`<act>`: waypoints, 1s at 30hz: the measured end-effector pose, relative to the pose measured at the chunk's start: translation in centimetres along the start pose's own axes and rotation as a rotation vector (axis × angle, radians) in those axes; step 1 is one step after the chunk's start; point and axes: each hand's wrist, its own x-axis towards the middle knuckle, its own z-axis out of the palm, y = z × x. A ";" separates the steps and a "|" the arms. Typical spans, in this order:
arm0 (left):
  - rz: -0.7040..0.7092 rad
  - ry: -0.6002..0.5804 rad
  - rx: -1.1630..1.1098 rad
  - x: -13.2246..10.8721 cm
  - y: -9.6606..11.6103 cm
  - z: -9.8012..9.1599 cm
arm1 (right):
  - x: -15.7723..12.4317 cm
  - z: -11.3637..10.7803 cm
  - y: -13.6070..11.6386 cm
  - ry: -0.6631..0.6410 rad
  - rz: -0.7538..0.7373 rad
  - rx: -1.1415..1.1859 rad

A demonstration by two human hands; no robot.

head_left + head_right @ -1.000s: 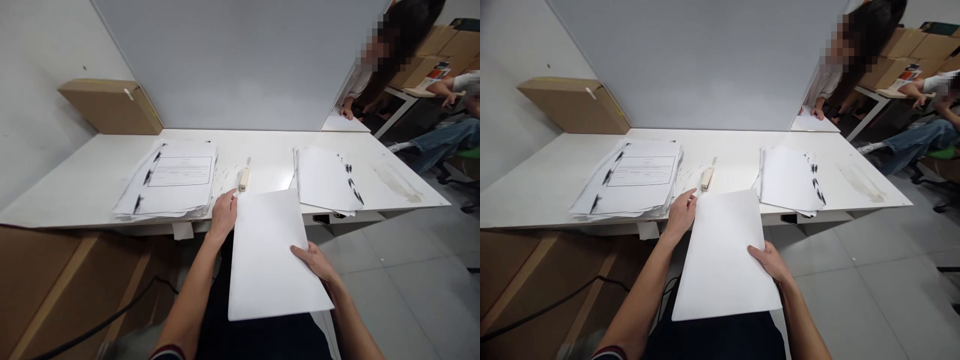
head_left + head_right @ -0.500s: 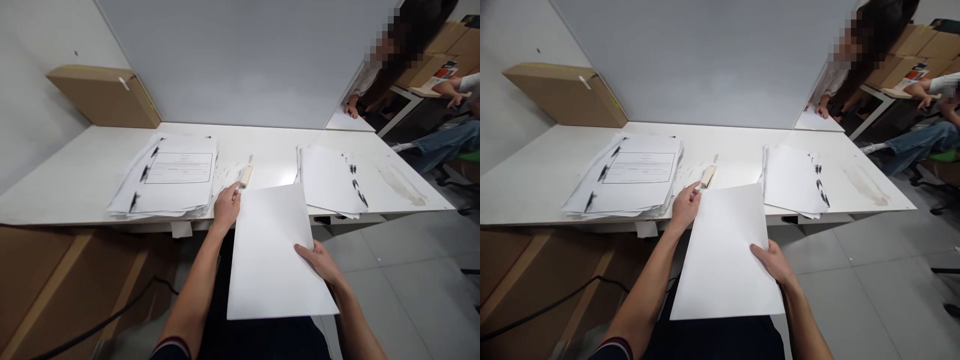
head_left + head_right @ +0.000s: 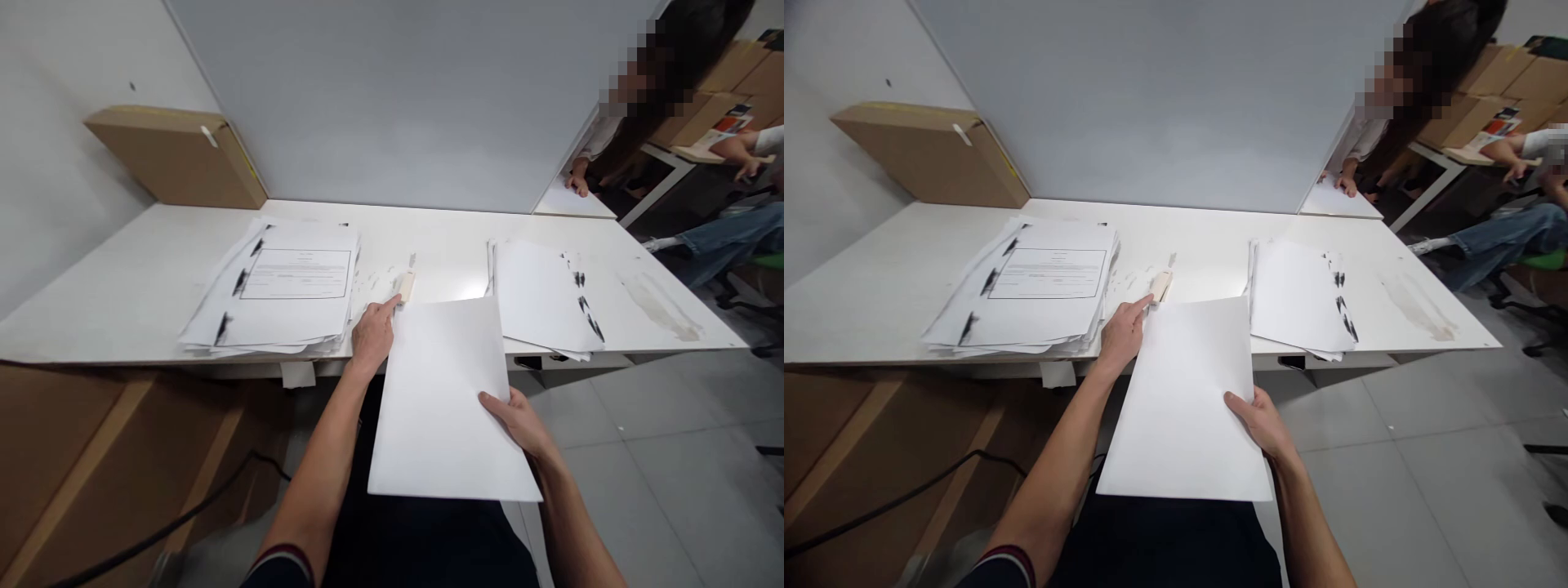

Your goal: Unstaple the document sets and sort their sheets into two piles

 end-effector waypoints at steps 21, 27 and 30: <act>0.234 0.061 0.057 -1.8 0.4 0.6 | 5.4 -13.7 -11.5 0.641 -0.238 -0.438; 0.222 0.536 -0.120 -6.0 -0.8 -2.8 | 5.6 -14.4 -10.9 1.050 -0.485 -0.757; 0.102 0.685 -0.007 -6.8 -2.3 -5.9 | 4.9 -11.6 -8.4 0.896 -0.618 -0.584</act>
